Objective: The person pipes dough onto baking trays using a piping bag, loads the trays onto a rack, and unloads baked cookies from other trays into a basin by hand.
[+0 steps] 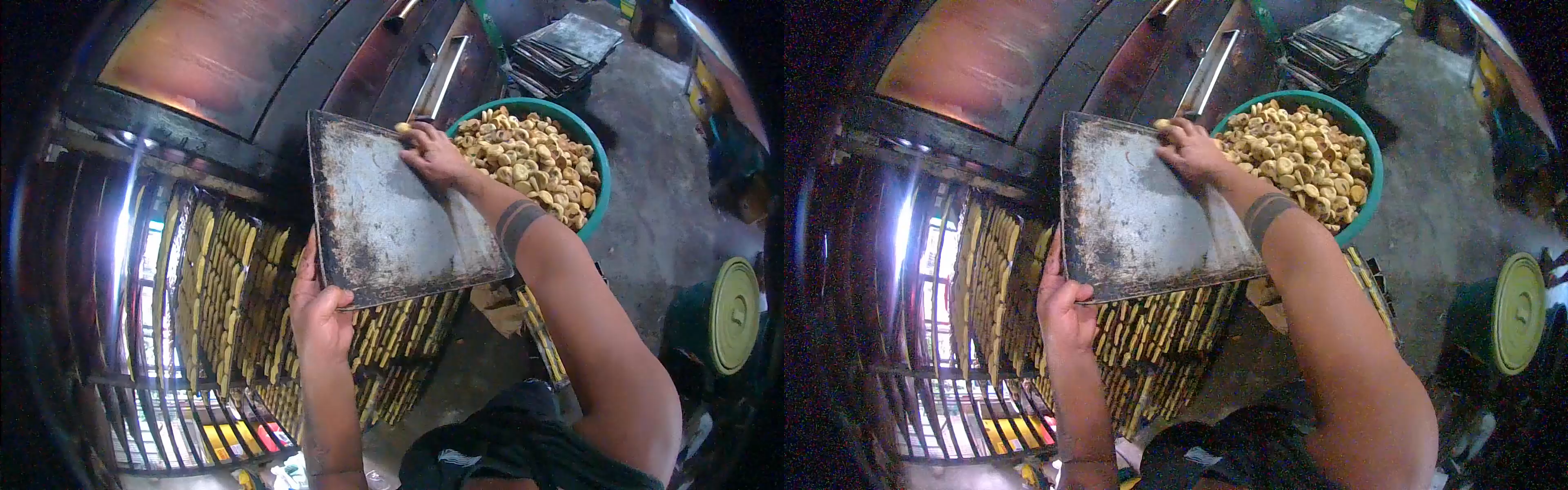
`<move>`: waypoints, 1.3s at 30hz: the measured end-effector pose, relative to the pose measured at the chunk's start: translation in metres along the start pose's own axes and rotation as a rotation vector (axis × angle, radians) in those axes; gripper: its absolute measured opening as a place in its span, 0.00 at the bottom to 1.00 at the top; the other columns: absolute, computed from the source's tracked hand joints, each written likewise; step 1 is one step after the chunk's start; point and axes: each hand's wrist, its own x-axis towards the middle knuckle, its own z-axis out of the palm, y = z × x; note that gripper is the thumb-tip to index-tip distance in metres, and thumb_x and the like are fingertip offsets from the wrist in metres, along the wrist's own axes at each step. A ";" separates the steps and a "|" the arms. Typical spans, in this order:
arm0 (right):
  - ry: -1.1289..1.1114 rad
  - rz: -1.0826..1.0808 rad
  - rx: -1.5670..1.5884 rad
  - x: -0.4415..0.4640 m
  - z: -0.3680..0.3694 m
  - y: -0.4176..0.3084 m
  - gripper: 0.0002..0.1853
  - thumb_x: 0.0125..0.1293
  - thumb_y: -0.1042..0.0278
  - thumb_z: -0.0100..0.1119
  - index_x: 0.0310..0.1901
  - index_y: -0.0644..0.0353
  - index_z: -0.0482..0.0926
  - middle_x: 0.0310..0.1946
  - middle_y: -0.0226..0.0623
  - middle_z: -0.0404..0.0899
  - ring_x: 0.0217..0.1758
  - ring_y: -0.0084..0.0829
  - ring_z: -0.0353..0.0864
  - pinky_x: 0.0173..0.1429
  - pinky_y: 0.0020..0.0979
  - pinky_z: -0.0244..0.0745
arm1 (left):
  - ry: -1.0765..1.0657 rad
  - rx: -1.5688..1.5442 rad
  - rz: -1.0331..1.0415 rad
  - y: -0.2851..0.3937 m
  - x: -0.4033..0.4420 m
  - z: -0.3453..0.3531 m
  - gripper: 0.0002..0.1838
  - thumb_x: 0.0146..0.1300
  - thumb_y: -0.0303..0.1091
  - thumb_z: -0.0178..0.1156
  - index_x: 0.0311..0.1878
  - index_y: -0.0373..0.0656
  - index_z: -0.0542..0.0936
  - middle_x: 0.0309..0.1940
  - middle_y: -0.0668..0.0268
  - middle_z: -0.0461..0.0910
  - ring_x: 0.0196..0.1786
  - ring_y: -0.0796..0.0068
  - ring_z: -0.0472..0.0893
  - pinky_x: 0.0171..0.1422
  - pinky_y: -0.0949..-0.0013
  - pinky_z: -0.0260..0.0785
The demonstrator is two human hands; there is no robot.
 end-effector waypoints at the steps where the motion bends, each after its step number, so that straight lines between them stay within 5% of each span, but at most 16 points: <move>1: -0.035 0.017 -0.081 -0.006 0.007 0.030 0.29 0.65 0.43 0.49 0.65 0.43 0.64 0.70 0.37 0.57 0.70 0.50 0.58 0.70 0.47 0.58 | -0.010 -0.016 -0.015 0.000 0.000 -0.002 0.45 0.37 0.12 0.42 0.69 0.38 0.62 0.58 0.57 0.73 0.57 0.63 0.76 0.58 0.63 0.73; 3: -0.387 0.332 -0.498 -0.020 -0.022 0.019 0.30 0.66 0.39 0.46 0.68 0.29 0.57 0.71 0.26 0.55 0.72 0.52 0.53 0.68 0.54 0.60 | -0.025 -0.044 -0.047 0.003 0.000 -0.006 0.44 0.38 0.12 0.42 0.69 0.38 0.62 0.57 0.57 0.73 0.55 0.63 0.78 0.55 0.62 0.76; 5: -0.392 0.193 -0.616 -0.024 -0.034 0.025 0.31 0.66 0.43 0.48 0.68 0.41 0.60 0.71 0.34 0.55 0.69 0.48 0.60 0.67 0.43 0.64 | 0.006 -0.042 -0.075 0.006 -0.003 -0.007 0.44 0.39 0.14 0.43 0.69 0.40 0.62 0.55 0.57 0.74 0.51 0.62 0.79 0.49 0.59 0.80; 10: -0.560 0.468 0.011 -0.038 -0.081 -0.058 0.33 0.66 0.43 0.51 0.69 0.44 0.58 0.70 0.44 0.57 0.65 0.45 0.68 0.65 0.38 0.66 | 0.003 -0.058 -0.061 0.023 -0.033 0.015 0.44 0.40 0.16 0.44 0.69 0.38 0.60 0.55 0.55 0.74 0.53 0.60 0.79 0.52 0.59 0.79; 12: -0.729 0.376 0.205 -0.074 -0.106 -0.123 0.35 0.66 0.43 0.53 0.71 0.45 0.56 0.71 0.44 0.55 0.67 0.41 0.66 0.66 0.38 0.64 | -0.029 -0.022 -0.007 0.029 -0.065 0.011 0.43 0.39 0.15 0.44 0.69 0.35 0.60 0.58 0.54 0.72 0.57 0.60 0.76 0.58 0.60 0.74; 15: -0.629 0.153 0.850 -0.129 -0.064 -0.134 0.40 0.63 0.41 0.56 0.72 0.46 0.52 0.72 0.44 0.54 0.68 0.39 0.65 0.69 0.37 0.60 | -0.031 0.045 0.149 0.028 -0.134 -0.014 0.43 0.39 0.14 0.45 0.68 0.32 0.60 0.62 0.54 0.68 0.62 0.61 0.72 0.66 0.61 0.66; 17: -0.597 0.337 0.481 -0.156 -0.055 -0.129 0.43 0.63 0.39 0.56 0.73 0.42 0.48 0.72 0.42 0.53 0.69 0.39 0.64 0.71 0.37 0.56 | -0.032 0.082 0.225 0.027 -0.169 -0.022 0.43 0.39 0.13 0.45 0.68 0.31 0.61 0.64 0.53 0.66 0.65 0.62 0.69 0.70 0.62 0.61; 21: -0.111 0.821 0.002 -0.286 -0.067 -0.098 0.51 0.55 0.32 0.60 0.71 0.59 0.55 0.55 0.48 0.76 0.54 0.38 0.78 0.55 0.37 0.71 | -0.079 -0.113 0.147 0.020 -0.226 -0.085 0.43 0.40 0.20 0.50 0.69 0.32 0.60 0.64 0.50 0.65 0.66 0.55 0.67 0.68 0.58 0.64; 23: -0.151 1.075 0.737 -0.371 -0.120 -0.117 0.41 0.60 0.39 0.58 0.66 0.63 0.63 0.51 0.45 0.79 0.49 0.37 0.80 0.56 0.37 0.72 | -0.098 -0.158 0.034 0.014 -0.248 -0.112 0.45 0.40 0.24 0.51 0.70 0.35 0.58 0.63 0.50 0.66 0.63 0.54 0.70 0.62 0.56 0.70; 25: 0.254 1.052 1.241 -0.485 -0.159 -0.166 0.30 0.64 0.48 0.57 0.58 0.64 0.72 0.47 0.42 0.81 0.47 0.34 0.81 0.56 0.35 0.73 | -0.171 -0.257 -0.131 -0.018 -0.261 -0.154 0.46 0.39 0.23 0.50 0.71 0.38 0.58 0.62 0.51 0.67 0.61 0.55 0.71 0.58 0.57 0.73; 29: 0.684 1.031 1.032 -0.692 -0.239 -0.300 0.18 0.64 0.62 0.57 0.52 0.60 0.75 0.40 0.36 0.82 0.41 0.29 0.83 0.47 0.34 0.78 | -0.563 -0.364 -0.505 -0.085 -0.288 -0.152 0.40 0.51 0.28 0.57 0.71 0.44 0.59 0.62 0.56 0.68 0.60 0.59 0.72 0.56 0.60 0.72; 30: 0.645 1.075 0.922 -0.584 -0.219 -0.287 0.16 0.63 0.64 0.57 0.51 0.60 0.75 0.39 0.35 0.82 0.41 0.29 0.83 0.46 0.34 0.79 | -0.481 -0.352 -0.505 -0.070 -0.194 -0.176 0.38 0.55 0.31 0.58 0.71 0.46 0.59 0.63 0.57 0.68 0.61 0.60 0.71 0.56 0.61 0.72; 33: 0.854 1.018 0.796 -0.615 -0.203 -0.320 0.14 0.61 0.68 0.57 0.48 0.64 0.78 0.44 0.38 0.82 0.43 0.32 0.83 0.51 0.36 0.79 | -0.690 -0.109 -0.690 -0.145 -0.083 -0.177 0.34 0.64 0.39 0.59 0.71 0.46 0.59 0.65 0.59 0.65 0.63 0.63 0.69 0.60 0.63 0.68; 35: 1.061 1.242 0.794 -0.587 -0.154 -0.382 0.15 0.60 0.69 0.59 0.48 0.64 0.77 0.42 0.37 0.82 0.41 0.33 0.84 0.48 0.38 0.81 | -0.821 0.252 -0.748 -0.168 -0.055 -0.180 0.32 0.67 0.39 0.57 0.71 0.45 0.58 0.68 0.59 0.62 0.67 0.64 0.65 0.67 0.63 0.60; 37: 1.323 1.127 0.671 -0.598 -0.099 -0.377 0.15 0.58 0.73 0.58 0.48 0.61 0.73 0.32 0.34 0.78 0.32 0.32 0.81 0.39 0.35 0.81 | -1.112 0.472 -0.624 -0.235 -0.036 -0.188 0.33 0.64 0.36 0.61 0.70 0.43 0.61 0.68 0.56 0.62 0.71 0.62 0.60 0.71 0.60 0.55; 39: 1.409 1.328 0.431 -0.602 -0.064 -0.376 0.14 0.60 0.71 0.58 0.48 0.59 0.72 0.31 0.34 0.75 0.29 0.33 0.78 0.38 0.36 0.81 | -1.317 0.683 -0.499 -0.260 -0.026 -0.193 0.31 0.63 0.36 0.60 0.68 0.39 0.63 0.68 0.55 0.63 0.71 0.61 0.61 0.71 0.60 0.55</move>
